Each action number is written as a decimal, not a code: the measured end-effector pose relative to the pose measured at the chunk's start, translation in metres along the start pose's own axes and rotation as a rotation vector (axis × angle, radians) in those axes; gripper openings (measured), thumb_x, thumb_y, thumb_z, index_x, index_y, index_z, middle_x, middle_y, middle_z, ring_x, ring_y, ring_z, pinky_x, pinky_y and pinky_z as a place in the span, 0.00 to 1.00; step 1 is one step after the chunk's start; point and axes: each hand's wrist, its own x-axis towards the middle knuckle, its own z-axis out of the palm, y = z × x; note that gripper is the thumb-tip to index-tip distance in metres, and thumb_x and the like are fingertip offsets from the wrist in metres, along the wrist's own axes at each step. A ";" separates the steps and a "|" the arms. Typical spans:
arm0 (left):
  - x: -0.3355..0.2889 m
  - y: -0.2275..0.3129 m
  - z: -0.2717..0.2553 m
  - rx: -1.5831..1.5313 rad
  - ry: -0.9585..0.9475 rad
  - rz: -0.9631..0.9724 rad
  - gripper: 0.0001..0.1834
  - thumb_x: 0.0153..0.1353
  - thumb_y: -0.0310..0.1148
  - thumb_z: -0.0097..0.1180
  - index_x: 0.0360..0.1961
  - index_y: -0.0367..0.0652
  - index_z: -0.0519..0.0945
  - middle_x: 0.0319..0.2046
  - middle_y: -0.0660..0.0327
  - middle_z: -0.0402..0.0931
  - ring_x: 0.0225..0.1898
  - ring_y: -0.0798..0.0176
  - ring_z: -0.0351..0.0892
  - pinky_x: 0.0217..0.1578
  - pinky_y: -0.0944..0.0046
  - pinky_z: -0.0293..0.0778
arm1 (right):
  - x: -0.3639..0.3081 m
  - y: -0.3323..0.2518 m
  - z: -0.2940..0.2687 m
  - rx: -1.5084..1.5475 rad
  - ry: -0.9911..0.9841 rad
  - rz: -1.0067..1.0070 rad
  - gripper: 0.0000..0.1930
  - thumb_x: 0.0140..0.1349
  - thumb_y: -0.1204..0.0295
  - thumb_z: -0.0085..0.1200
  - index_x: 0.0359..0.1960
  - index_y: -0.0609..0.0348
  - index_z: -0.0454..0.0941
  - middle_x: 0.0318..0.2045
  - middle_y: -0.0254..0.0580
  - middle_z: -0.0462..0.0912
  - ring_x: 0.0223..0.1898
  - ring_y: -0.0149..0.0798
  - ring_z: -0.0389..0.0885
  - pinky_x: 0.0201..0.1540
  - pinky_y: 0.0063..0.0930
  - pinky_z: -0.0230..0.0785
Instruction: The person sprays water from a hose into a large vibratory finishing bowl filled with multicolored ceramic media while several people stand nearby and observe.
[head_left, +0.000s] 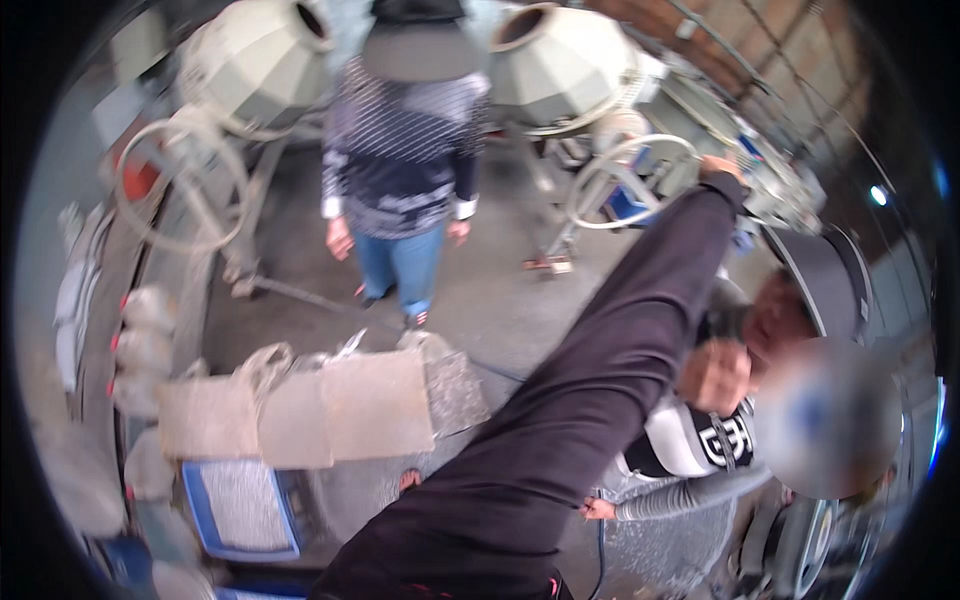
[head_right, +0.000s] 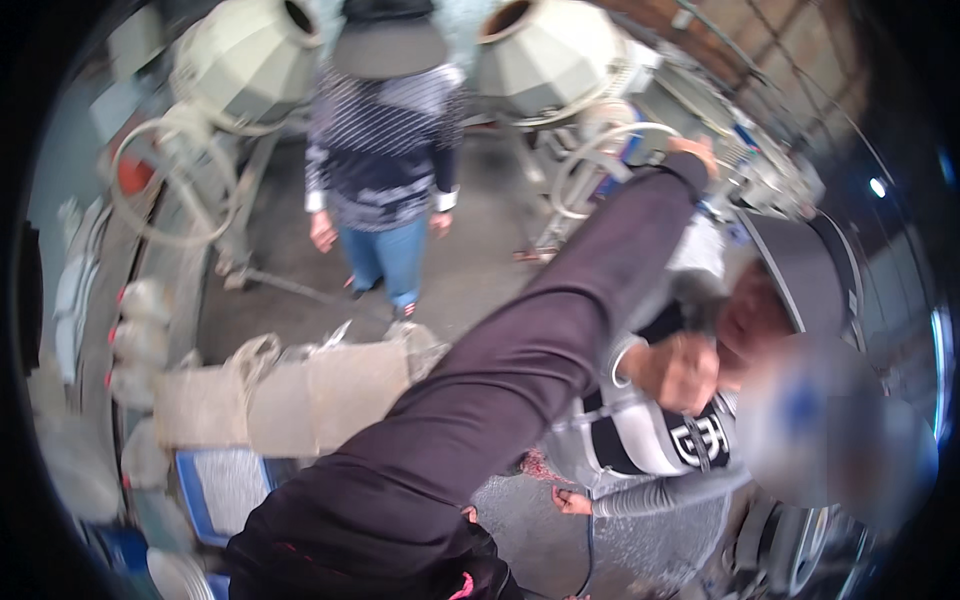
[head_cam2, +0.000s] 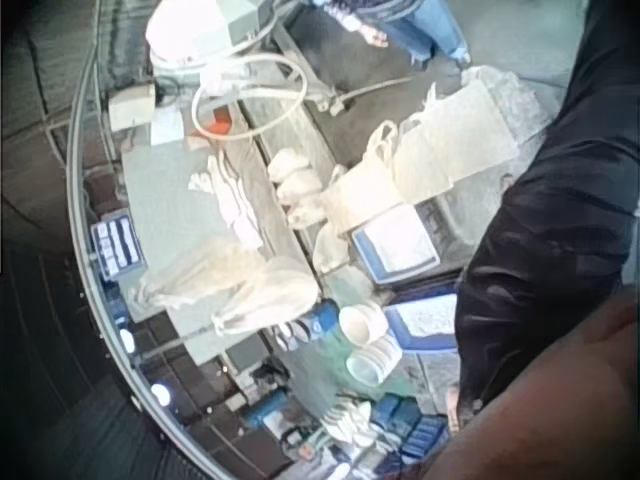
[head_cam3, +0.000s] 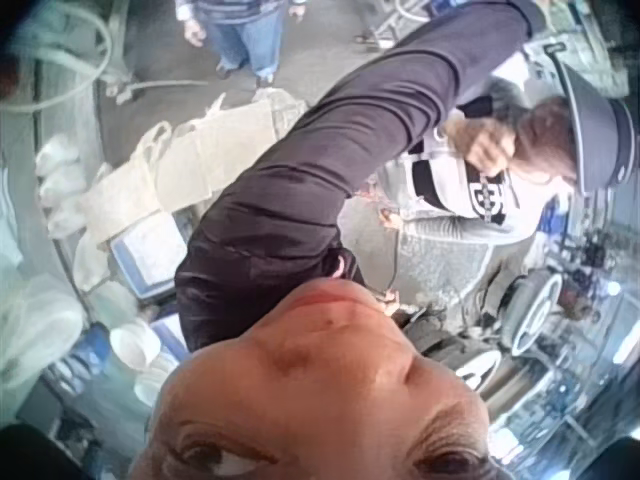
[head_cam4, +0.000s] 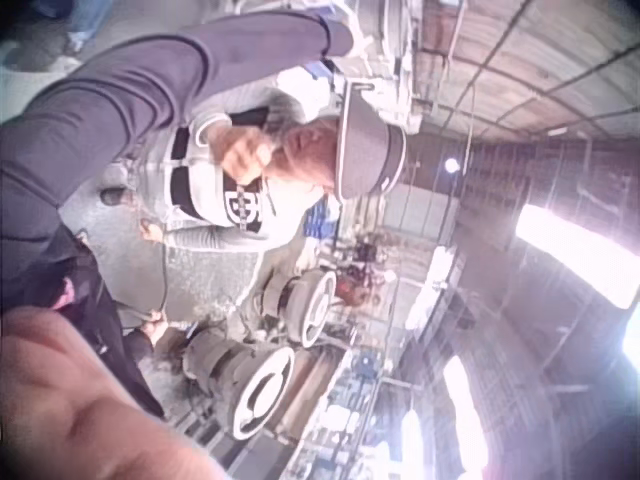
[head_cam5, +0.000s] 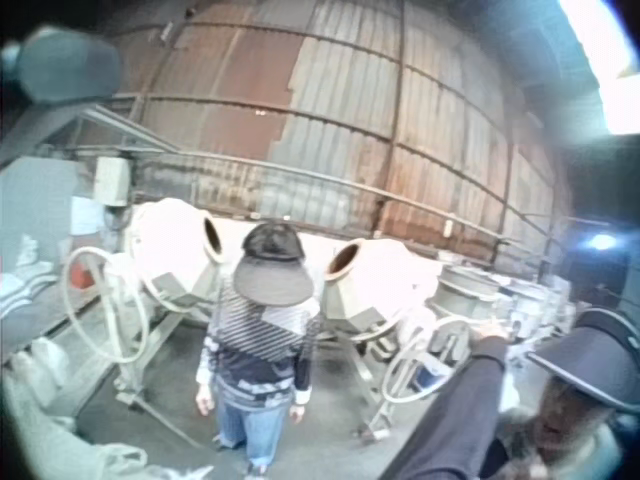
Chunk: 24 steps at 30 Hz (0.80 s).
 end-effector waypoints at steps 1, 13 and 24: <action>-0.008 0.003 0.006 0.048 -0.059 0.009 0.21 0.55 0.39 0.34 0.49 0.43 0.66 0.45 0.52 0.70 0.47 0.52 0.70 0.45 0.54 0.59 | -0.001 -0.001 0.004 -0.025 0.018 0.011 0.05 0.53 0.70 0.45 0.23 0.56 0.69 0.16 0.33 0.70 0.18 0.31 0.68 0.21 0.21 0.63; -0.033 -0.007 -0.022 0.183 -0.202 0.022 0.21 0.50 0.37 0.44 0.47 0.46 0.70 0.42 0.56 0.72 0.43 0.54 0.72 0.41 0.54 0.64 | 0.096 0.033 0.119 0.122 -0.259 0.583 0.04 0.52 0.71 0.48 0.25 0.55 0.74 0.17 0.32 0.72 0.20 0.28 0.69 0.24 0.18 0.63; -0.062 0.032 0.035 0.300 -0.427 0.259 0.23 0.43 0.36 0.53 0.44 0.48 0.74 0.39 0.58 0.75 0.40 0.55 0.74 0.39 0.54 0.69 | 0.171 0.152 0.239 1.006 -0.037 1.667 0.05 0.52 0.71 0.49 0.27 0.54 0.77 0.18 0.31 0.74 0.22 0.26 0.70 0.26 0.16 0.63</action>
